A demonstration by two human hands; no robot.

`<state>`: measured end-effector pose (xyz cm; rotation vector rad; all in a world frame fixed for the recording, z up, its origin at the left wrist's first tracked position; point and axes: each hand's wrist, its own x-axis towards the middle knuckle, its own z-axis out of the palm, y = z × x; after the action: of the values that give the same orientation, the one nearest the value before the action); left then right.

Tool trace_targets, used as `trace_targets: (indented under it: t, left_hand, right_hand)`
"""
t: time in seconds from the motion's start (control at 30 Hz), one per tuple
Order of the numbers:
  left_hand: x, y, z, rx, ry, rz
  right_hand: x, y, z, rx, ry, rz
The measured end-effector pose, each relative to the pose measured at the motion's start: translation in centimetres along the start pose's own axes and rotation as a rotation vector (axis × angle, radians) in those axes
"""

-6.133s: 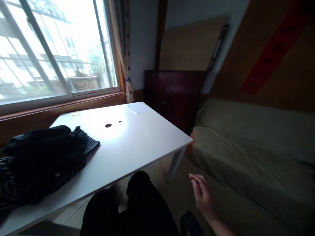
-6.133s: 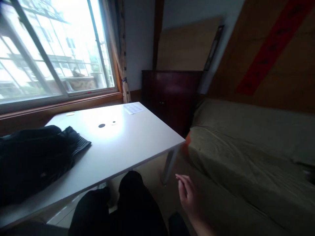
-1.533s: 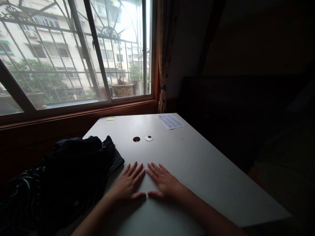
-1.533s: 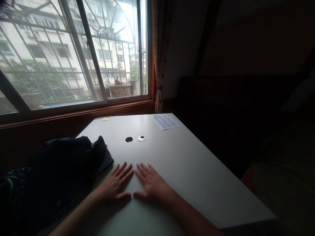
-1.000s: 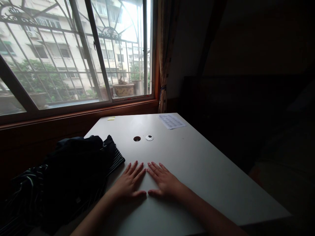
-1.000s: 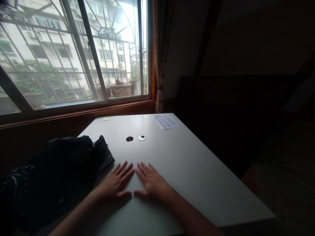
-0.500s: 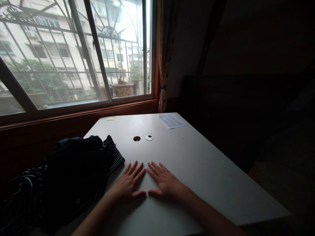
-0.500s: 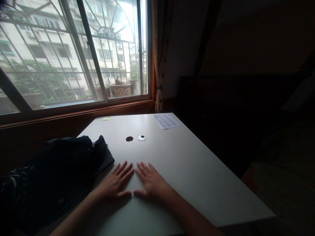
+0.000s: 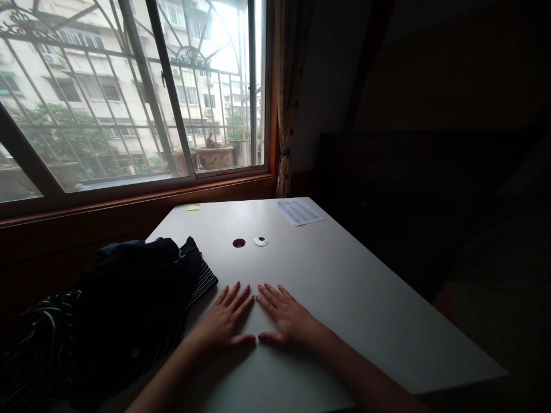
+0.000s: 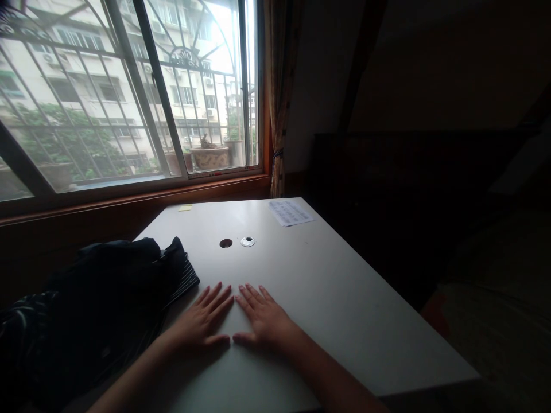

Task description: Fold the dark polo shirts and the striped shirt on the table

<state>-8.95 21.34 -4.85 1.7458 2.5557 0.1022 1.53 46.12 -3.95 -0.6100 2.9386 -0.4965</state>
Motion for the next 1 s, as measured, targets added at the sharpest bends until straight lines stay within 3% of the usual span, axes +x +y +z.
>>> trace_targets:
  t: [1.0]
  left_hand:
    - [-0.02,-0.14,0.25,0.001,0.012,0.007]
  right_hand:
    - [0.05,0.02,0.17,0.003,0.006,0.000]
